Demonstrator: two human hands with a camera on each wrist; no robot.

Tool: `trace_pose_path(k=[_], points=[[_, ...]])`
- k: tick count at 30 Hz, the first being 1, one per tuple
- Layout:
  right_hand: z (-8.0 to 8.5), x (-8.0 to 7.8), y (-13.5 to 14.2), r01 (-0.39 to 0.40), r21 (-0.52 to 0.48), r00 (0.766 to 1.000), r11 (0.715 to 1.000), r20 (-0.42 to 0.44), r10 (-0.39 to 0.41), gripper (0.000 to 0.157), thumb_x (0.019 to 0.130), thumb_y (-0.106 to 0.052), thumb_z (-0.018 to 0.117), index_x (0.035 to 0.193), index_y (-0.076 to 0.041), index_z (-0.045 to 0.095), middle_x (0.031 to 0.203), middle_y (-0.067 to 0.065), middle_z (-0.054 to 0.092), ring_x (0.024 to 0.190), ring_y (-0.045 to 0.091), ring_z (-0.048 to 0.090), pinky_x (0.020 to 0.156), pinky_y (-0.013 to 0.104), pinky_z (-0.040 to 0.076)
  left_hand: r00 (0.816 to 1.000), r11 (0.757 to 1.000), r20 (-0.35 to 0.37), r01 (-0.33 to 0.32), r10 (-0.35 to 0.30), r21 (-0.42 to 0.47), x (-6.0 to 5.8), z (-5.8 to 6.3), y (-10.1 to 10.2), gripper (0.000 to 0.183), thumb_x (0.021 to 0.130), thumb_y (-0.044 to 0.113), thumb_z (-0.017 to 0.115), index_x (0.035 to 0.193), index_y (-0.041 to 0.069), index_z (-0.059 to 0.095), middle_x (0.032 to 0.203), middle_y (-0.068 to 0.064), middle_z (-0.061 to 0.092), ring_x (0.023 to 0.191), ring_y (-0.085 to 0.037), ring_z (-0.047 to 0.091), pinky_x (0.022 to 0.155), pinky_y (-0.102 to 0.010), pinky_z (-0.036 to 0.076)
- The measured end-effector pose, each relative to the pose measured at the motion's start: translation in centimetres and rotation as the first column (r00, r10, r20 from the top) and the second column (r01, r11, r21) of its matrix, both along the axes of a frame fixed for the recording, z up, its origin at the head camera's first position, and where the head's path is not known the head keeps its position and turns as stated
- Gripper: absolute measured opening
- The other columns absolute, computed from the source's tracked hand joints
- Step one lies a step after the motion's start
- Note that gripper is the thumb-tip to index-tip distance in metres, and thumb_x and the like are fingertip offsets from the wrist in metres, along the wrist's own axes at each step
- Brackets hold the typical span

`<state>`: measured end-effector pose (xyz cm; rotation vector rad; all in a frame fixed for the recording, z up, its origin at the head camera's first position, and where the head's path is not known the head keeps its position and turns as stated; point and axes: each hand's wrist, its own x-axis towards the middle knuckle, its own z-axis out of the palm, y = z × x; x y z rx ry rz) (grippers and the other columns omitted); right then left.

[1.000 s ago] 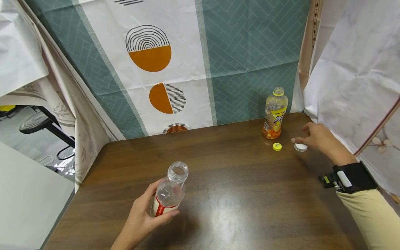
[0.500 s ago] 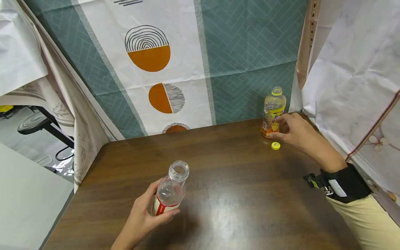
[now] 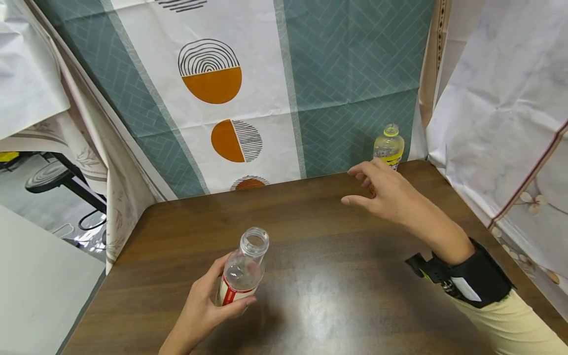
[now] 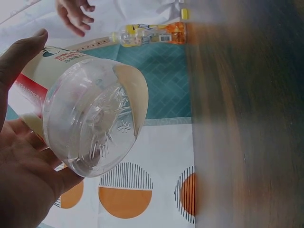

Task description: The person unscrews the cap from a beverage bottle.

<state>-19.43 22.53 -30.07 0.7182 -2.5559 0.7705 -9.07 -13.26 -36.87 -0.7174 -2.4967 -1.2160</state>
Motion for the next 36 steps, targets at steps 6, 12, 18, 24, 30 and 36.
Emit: trace_pose_path(k=[6, 12, 18, 24, 30, 36], points=[[1.2, 1.6, -1.8, -0.071, -0.015, 0.997, 0.997, 0.009, 0.071, 0.046, 0.078, -0.023, 0.077, 0.116, -0.005, 0.060, 0.101, 0.006, 0.055, 0.081, 0.014, 0.053, 0.060, 0.036, 0.050, 1.000, 1.000, 0.009, 0.003, -0.003, 0.005, 0.0, 0.1, 0.0, 0.074, 0.067, 0.018, 0.085, 0.131, 0.012, 0.049, 0.107, 0.000, 0.065, 0.087, -0.012, 0.060, 0.067, -0.036, 0.054], [2.0, 3.3, -3.7, -0.160, -0.043, 0.987, 0.986, -0.031, 0.158, 0.049, 0.074, -0.020, 0.080, 0.116, -0.007, 0.060, 0.104, 0.000, 0.056, 0.086, 0.009, 0.053, 0.060, 0.030, 0.053, 1.000, 1.000, -0.006, 0.002, -0.002, 0.001, 0.0, -0.1, 0.0, 0.075, 0.066, 0.017, 0.086, 0.131, 0.011, 0.049, 0.106, 0.000, 0.065, 0.086, -0.012, 0.060, 0.067, -0.036, 0.054], [2.9, 4.6, -5.4, -0.281, -0.070, 0.959, 0.957, -0.062, 0.277, 0.052, 0.074, -0.017, 0.080, 0.119, -0.007, 0.057, 0.109, -0.001, 0.056, 0.092, 0.010, 0.051, 0.063, 0.026, 0.053, 1.000, 1.000, -0.015, -0.002, 0.002, -0.003, 0.1, -0.1, 0.0, 0.075, 0.066, 0.018, 0.086, 0.130, 0.011, 0.049, 0.105, 0.000, 0.066, 0.086, -0.012, 0.060, 0.067, -0.036, 0.054], [3.4, 5.6, -6.9, -0.352, -0.100, 0.936, 0.931, -0.068, 0.346, 0.055, 0.074, -0.018, 0.080, 0.122, -0.008, 0.055, 0.110, -0.002, 0.055, 0.095, 0.011, 0.050, 0.065, 0.026, 0.053, 1.000, 1.000, -0.010, 0.009, -0.009, 0.008, 0.1, 0.0, 0.0, 0.076, 0.066, 0.017, 0.086, 0.131, 0.011, 0.048, 0.106, -0.001, 0.065, 0.087, -0.012, 0.060, 0.067, -0.037, 0.054], [3.5, 6.4, -7.9, -0.402, -0.105, 0.916, 0.910, -0.060, 0.398, 0.054, 0.077, -0.018, 0.078, 0.124, -0.009, 0.053, 0.112, -0.001, 0.054, 0.082, 0.007, 0.051, 0.063, 0.026, 0.053, 0.999, 1.000, -0.040, 0.015, -0.014, 0.006, 0.1, 0.1, 0.1, 0.076, 0.065, 0.016, 0.086, 0.131, 0.010, 0.049, 0.106, 0.000, 0.065, 0.087, -0.012, 0.060, 0.066, -0.035, 0.054], [3.5, 7.2, -8.8, -0.415, -0.096, 0.910, 0.905, -0.039, 0.413, 0.056, 0.078, -0.024, 0.076, 0.126, -0.008, 0.052, 0.116, -0.001, 0.053, 0.093, 0.008, 0.052, 0.069, 0.029, 0.053, 0.999, 1.000, -0.040, 0.024, -0.024, 0.013, 0.1, 0.2, 0.2, 0.076, 0.065, 0.016, 0.086, 0.131, 0.009, 0.049, 0.106, -0.001, 0.066, 0.086, -0.012, 0.060, 0.066, -0.035, 0.054]])
